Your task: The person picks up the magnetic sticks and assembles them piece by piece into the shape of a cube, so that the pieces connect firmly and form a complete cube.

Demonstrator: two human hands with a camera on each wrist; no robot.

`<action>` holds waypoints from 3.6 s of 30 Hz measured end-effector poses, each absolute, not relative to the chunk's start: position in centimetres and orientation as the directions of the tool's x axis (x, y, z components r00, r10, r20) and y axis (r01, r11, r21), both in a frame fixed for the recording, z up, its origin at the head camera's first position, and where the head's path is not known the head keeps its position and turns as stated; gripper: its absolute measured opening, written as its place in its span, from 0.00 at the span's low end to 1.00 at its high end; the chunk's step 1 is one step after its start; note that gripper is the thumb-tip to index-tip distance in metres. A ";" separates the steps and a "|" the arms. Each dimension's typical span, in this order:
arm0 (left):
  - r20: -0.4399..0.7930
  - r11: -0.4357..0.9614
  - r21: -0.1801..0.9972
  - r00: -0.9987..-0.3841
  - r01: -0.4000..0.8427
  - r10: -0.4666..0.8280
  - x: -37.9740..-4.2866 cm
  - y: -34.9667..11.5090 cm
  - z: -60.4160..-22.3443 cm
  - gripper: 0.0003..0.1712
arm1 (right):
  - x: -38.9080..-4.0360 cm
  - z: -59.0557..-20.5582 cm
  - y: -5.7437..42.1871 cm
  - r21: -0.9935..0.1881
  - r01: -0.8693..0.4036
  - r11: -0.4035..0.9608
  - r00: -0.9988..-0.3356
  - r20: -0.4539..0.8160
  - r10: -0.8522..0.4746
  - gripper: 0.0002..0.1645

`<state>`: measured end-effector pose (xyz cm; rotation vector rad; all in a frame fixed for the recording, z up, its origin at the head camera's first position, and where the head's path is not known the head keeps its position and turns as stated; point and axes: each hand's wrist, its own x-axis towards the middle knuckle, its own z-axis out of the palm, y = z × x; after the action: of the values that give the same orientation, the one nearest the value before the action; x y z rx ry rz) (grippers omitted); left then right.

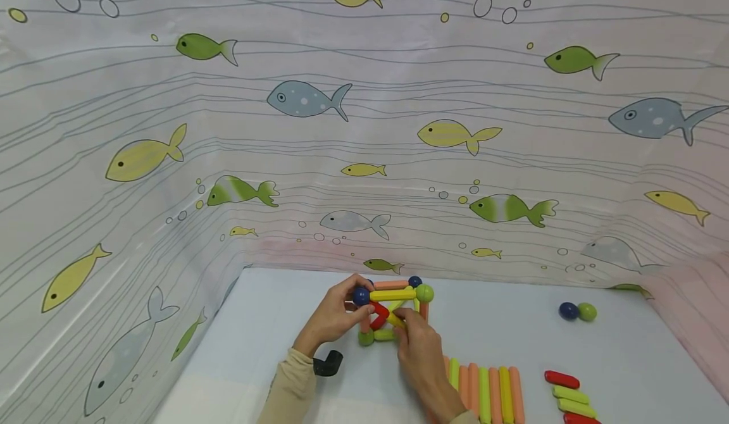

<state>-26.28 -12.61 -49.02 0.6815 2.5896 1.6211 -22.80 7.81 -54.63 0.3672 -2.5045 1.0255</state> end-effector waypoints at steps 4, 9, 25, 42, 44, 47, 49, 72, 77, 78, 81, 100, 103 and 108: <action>0.217 0.366 0.861 -0.906 0.353 0.364 -26.3 -12.5 -49.0 0.16 | -23.0 -54.7 7.6 -0.623 -0.364 0.692 -0.900 0.428 -0.087 0.21; 0.211 0.366 0.863 -0.907 0.348 0.365 -26.4 -12.6 -49.0 0.17 | -23.2 -54.8 7.3 -0.630 -0.338 0.699 -0.917 0.389 -0.092 0.21; 0.183 0.381 0.856 -0.894 0.349 0.409 -26.4 -12.5 -49.0 0.16 | -23.2 -55.2 7.1 -0.623 -0.382 0.683 -0.889 0.449 -0.089 0.22; 0.129 0.488 0.815 -0.918 0.313 0.374 -26.1 -13.0 -48.7 0.27 | -24.6 -51.6 14.0 -0.723 -0.268 0.637 -0.877 0.456 0.149 0.12; 0.089 0.553 0.784 -0.933 0.281 0.348 -26.2 -13.1 -48.9 0.29 | -25.2 -52.3 15.1 -0.755 -0.190 0.628 -0.938 0.328 0.111 0.09; -0.007 0.626 0.755 -0.951 0.197 0.308 -26.2 -13.1 -49.6 0.33 | -25.9 -53.7 16.1 -0.765 -0.130 0.630 -0.991 0.122 -0.057 0.25; -0.083 0.671 0.729 -0.955 0.136 0.284 -26.1 -12.9 -50.1 0.36 | -26.1 -54.5 16.1 -0.761 -0.141 0.633 -0.983 0.033 -0.180 0.33; 0.217 0.662 0.733 -0.976 0.159 -0.006 -27.7 -11.1 -55.1 0.20 | -24.8 -53.4 14.4 -0.751 -0.251 0.611 -0.877 -0.090 -0.472 0.14; 0.166 0.514 0.846 -0.986 0.143 0.000 -28.0 -11.0 -55.9 0.29 | -24.0 -53.4 12.6 -0.761 -0.246 0.600 -0.894 -0.060 -0.444 0.16; 0.146 0.481 0.866 -0.989 0.138 0.022 -28.1 -11.1 -56.0 0.31 | -23.8 -53.3 12.1 -0.769 -0.235 0.595 -0.899 -0.061 -0.434 0.17; 0.080 0.354 0.929 -0.992 0.109 0.097 -28.2 -11.3 -56.0 0.38 | -23.3 -53.4 10.7 -0.774 -0.215 0.596 -0.918 -0.049 -0.394 0.20; 0.336 0.624 0.691 -0.926 0.365 0.169 -25.3 -12.9 -48.0 0.23 | -23.4 -52.3 12.1 -0.790 -0.206 0.578 -0.943 0.002 -0.334 0.12; 0.342 0.666 0.611 -0.901 0.428 0.266 -24.4 -11.7 -46.8 0.30 | -23.5 -51.3 14.1 -0.728 -0.159 0.667 -0.956 -0.054 -0.287 0.12; 0.298 0.735 0.491 -0.883 0.469 0.364 -23.9 -9.6 -46.9 0.35 | -22.8 -50.5 14.9 -0.608 -0.090 0.789 -0.934 -0.224 -0.279 0.21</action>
<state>-23.94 -9.56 -46.88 0.7496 3.0935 0.9576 -22.79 14.90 -50.53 0.3446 -3.2565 1.0803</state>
